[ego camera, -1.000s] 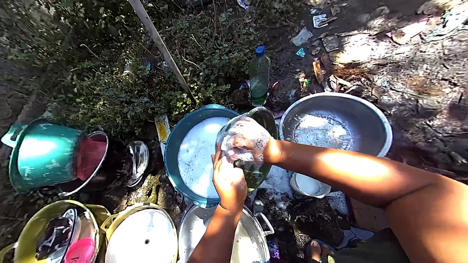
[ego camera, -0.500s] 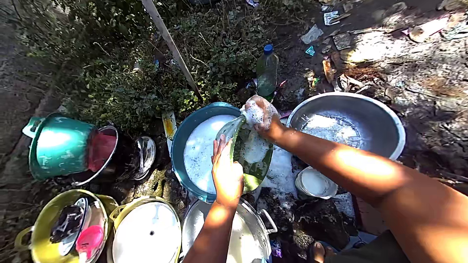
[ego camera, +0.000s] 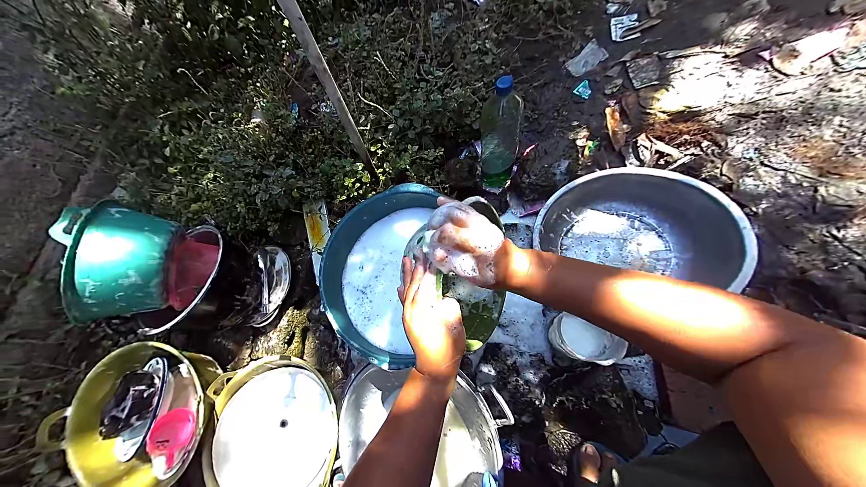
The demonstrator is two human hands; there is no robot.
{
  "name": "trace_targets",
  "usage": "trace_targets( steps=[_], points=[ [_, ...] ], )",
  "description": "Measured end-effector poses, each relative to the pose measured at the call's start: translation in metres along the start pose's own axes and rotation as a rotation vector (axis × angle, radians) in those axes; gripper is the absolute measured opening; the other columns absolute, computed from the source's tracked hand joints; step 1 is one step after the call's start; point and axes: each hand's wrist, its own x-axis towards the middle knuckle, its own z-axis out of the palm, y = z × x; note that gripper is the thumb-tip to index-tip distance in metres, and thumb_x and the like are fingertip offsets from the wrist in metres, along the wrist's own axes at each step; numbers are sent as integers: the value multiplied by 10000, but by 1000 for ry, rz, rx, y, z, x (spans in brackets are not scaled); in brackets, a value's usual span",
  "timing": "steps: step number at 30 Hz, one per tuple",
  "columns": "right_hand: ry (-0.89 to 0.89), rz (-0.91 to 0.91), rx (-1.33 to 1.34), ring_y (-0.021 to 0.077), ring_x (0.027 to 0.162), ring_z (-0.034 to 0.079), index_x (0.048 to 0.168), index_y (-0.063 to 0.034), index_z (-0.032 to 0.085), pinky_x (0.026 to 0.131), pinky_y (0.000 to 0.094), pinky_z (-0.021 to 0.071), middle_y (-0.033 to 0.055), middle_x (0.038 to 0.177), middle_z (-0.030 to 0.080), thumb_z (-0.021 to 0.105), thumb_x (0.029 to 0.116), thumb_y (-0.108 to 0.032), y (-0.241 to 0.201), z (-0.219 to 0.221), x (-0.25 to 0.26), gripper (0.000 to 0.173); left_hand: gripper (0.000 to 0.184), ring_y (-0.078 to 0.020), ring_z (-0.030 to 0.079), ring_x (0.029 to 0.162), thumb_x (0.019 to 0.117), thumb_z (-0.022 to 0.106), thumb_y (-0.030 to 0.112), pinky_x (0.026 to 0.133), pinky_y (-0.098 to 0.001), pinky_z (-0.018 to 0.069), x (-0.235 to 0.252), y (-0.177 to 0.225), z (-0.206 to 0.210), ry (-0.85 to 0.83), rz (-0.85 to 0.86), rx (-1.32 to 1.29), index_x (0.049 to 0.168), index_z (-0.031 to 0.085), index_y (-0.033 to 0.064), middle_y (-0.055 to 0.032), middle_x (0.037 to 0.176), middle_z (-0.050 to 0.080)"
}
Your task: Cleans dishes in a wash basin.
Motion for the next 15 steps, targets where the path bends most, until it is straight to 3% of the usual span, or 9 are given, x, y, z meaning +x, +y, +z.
trace_targets(
  steps=[2, 4, 7, 10, 13, 15],
  points=[
    [-40, -77, 3, 316, 1090, 665, 938, -40, 716, 1126, 525, 426, 174, 1009, 695, 563, 990, -189, 6, -1, 3, 219, 440, -320, 511, 1392, 837, 510, 66, 1194, -463, 349, -1, -1, 0, 17, -4, -29, 1212, 703, -59, -212, 1353, 644],
    [-73, -7, -26, 354, 1137, 647, 949, -16, 727, 1152, 521, 387, 197, 1046, 702, 530, 984, -183, 17, -10, 7, 261, 472, -289, 477, 1427, 838, 504, 77, 1211, -457, 326, -1, -1, 1, 9, -29, -39, 1258, 696, -22, -163, 1403, 626],
    [-66, 62, -45, 333, 1158, 623, 924, -26, 734, 1164, 501, 372, 173, 1041, 696, 527, 959, -162, 13, -13, 9, 250, 467, -279, 485, 1423, 844, 494, 67, 1211, -462, 319, -1, 1, 2, 17, -30, -12, 1255, 703, -8, -145, 1399, 634],
    [-94, -68, -35, 324, 1133, 654, 934, -49, 726, 1142, 533, 413, 171, 1038, 699, 586, 964, -155, 6, -8, 5, 178, 431, -310, 523, 1387, 850, 487, 82, 1196, -484, 342, -5, -2, 3, 42, 0, -9, 1190, 720, -42, -183, 1344, 660],
    [-134, -43, -27, 365, 1184, 629, 965, -31, 734, 1160, 532, 379, 213, 1096, 690, 539, 999, -212, 18, -13, 9, 269, 455, -278, 506, 1407, 840, 513, 52, 1199, -457, 348, -1, 0, 1, 16, -33, 6, 1245, 711, -5, -145, 1386, 643],
    [-121, 16, -31, 363, 1202, 608, 957, -26, 737, 1166, 523, 364, 208, 1118, 679, 531, 979, -208, 19, -15, 10, 276, 472, -267, 484, 1424, 838, 507, 57, 1207, -463, 325, 1, 0, 2, 7, -48, -20, 1265, 705, 11, -126, 1407, 632]
  ],
)
